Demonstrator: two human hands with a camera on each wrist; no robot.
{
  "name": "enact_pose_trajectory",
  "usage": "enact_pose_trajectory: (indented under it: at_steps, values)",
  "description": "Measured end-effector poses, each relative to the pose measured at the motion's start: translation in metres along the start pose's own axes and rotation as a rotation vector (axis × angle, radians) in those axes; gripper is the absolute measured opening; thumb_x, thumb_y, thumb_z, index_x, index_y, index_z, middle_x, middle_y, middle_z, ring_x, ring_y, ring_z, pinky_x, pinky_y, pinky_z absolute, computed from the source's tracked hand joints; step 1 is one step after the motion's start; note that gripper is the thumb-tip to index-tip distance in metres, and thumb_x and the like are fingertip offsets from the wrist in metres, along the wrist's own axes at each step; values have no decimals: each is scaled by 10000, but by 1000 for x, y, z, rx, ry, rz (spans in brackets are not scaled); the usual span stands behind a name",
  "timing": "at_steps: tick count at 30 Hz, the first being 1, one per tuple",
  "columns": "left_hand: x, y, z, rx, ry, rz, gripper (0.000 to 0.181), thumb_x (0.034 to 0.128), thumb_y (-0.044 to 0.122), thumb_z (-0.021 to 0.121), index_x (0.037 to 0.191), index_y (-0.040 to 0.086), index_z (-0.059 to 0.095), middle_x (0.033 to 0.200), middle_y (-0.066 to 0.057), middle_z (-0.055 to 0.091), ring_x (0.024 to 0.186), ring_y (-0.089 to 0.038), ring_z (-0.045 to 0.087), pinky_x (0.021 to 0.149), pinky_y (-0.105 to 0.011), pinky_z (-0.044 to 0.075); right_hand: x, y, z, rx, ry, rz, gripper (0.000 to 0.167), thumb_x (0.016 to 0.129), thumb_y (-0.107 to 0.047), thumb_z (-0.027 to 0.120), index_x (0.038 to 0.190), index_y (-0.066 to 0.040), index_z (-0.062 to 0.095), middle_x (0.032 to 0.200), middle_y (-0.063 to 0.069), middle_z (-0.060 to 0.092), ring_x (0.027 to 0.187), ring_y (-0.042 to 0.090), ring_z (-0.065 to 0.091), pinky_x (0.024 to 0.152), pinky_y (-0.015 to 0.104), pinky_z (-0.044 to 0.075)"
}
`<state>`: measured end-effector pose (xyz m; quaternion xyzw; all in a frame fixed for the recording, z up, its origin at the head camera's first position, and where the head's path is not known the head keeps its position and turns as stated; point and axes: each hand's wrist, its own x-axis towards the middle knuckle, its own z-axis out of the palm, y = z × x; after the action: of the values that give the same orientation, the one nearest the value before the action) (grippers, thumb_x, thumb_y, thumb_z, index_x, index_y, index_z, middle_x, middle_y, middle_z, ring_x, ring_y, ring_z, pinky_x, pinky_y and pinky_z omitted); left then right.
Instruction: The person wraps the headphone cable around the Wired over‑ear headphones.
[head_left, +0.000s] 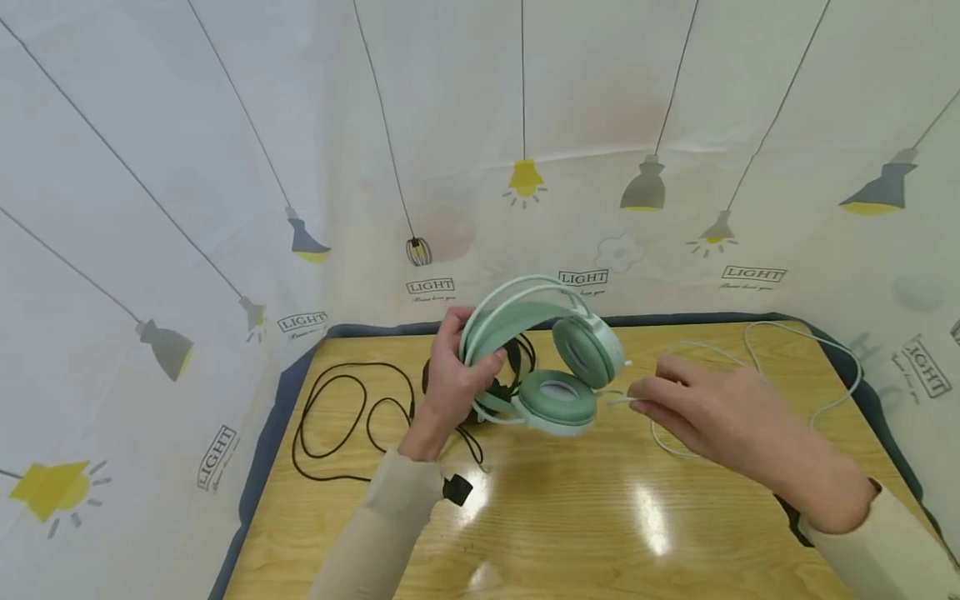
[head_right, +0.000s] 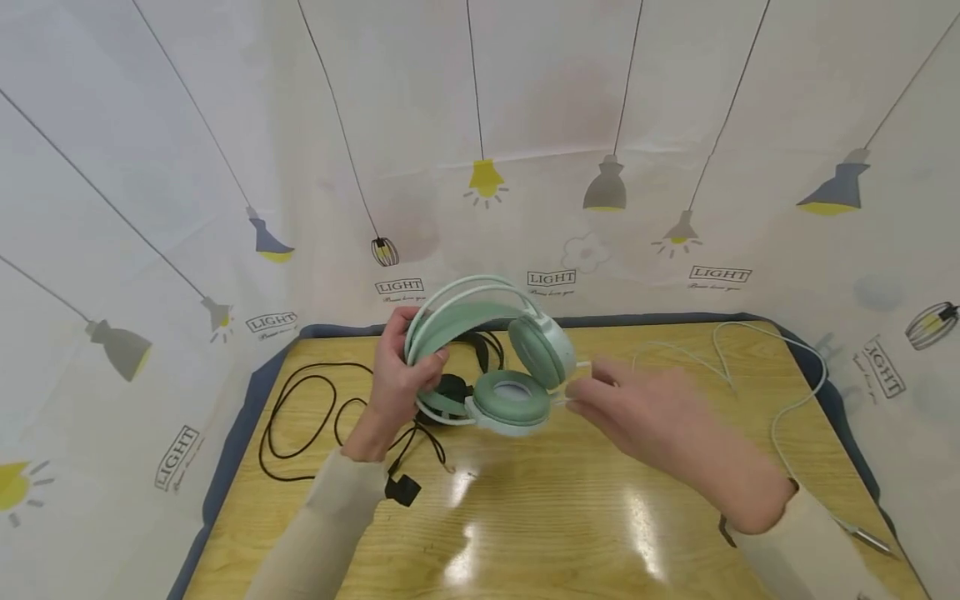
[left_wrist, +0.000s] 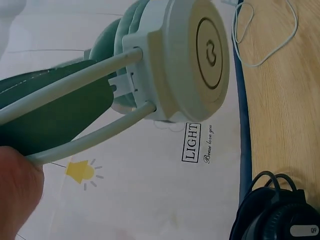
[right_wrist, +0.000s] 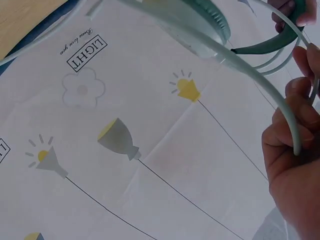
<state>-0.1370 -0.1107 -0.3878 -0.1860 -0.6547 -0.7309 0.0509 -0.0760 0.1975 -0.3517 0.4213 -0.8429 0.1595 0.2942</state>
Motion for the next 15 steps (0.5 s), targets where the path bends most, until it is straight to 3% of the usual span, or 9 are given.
enact_pose_trajectory:
  at_steps: [7,15]
  values:
    - [0,2,0,-71,-130,-30,456,790,81,662,1212,31,497,703,28,549,474,-100,440,448,-243,385,6,12,-2,-1,83,48,479,1097,-480,412,927,-156,720,760,-88,517,491,-20,379,401,150,252]
    - [-3,0,-9,-302,-309,-49,395,840,-3,579,1206,120,496,697,44,474,455,-76,354,423,-238,300,9,26,1,7,237,61,484,1075,-480,468,902,-109,725,760,-55,533,540,26,422,449,172,320]
